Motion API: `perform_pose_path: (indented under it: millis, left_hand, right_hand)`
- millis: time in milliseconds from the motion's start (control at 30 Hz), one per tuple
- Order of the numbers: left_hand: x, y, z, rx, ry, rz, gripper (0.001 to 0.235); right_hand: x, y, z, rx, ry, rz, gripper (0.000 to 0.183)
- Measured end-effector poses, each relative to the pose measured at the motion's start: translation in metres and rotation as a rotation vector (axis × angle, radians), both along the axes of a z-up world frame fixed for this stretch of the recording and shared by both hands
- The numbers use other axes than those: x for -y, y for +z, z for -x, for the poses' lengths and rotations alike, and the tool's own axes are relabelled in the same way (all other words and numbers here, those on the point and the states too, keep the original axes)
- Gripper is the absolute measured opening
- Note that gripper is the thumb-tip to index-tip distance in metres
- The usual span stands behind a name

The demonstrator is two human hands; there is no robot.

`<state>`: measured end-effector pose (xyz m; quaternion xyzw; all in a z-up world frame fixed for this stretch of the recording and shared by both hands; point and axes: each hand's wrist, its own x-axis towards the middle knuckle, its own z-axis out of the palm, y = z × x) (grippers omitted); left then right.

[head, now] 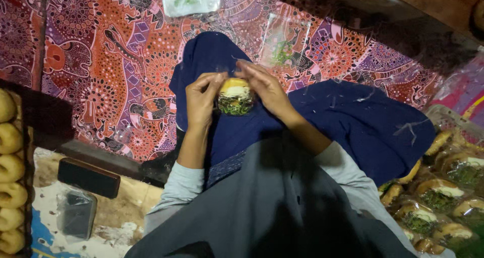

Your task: The person sits on a patterned mat and packages round pastries with green toppings into clear plastic bags. They pick up each pastry, place it into a bag, and seal it before setting it aside in a pile.

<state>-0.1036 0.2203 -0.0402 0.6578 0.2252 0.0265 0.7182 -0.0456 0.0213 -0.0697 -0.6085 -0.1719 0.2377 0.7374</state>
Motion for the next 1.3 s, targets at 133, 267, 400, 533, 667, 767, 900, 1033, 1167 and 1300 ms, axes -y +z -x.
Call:
perform_pose_path:
  millis: [133, 267, 400, 533, 667, 767, 900, 1033, 1167, 1300]
  left_hand:
    - [0.004, 0.019, -0.004, 0.063, -0.003, -0.060, 0.020]
    - [0.008, 0.033, -0.006, 0.061, 0.119, -0.014, 0.022]
    - [0.018, 0.033, 0.008, 0.399, 0.225, -0.133, 0.022]
    - [0.018, 0.023, 0.013, 0.202, 0.178, -0.392, 0.026]
    - [0.012, -0.003, 0.023, 0.096, 0.100, -0.692, 0.019]
    - [0.028, -0.024, 0.009, 0.140, 0.038, -0.611, 0.013]
    - [0.086, -0.068, -0.070, 0.165, -0.281, -0.565, 0.006]
    - [0.125, -0.136, -0.163, 0.362, -0.384, -0.733, 0.034]
    - [0.127, -0.181, -0.189, 0.197, -0.612, -0.957, 0.034]
    - [0.124, -0.188, -0.179, 0.176, -0.681, -1.056, 0.012]
  right_hand:
    - [0.002, 0.011, -0.006, 0.450, -0.094, 0.286, 0.026]
    - [-0.005, 0.040, -0.021, 0.407, -0.342, 0.288, 0.010]
    - [-0.012, 0.054, -0.017, 0.384, -0.437, 0.252, 0.014]
    - [-0.014, 0.025, -0.013, 0.458, -0.326, 0.449, 0.020]
    - [-0.003, -0.046, 0.004, 0.282, -0.288, 0.575, 0.023]
    - [0.016, -0.092, -0.004, 0.064, -0.394, 0.436, 0.017]
    - [0.073, -0.130, -0.063, -0.105, -0.510, 0.378, 0.030]
    - [0.151, -0.138, -0.075, 0.002, -0.719, 0.713, 0.033]
    - [0.178, -0.117, -0.067, 0.349, -0.721, 1.232, 0.036]
    - [0.152, -0.091, -0.087, 0.402, -0.595, 1.089, 0.042]
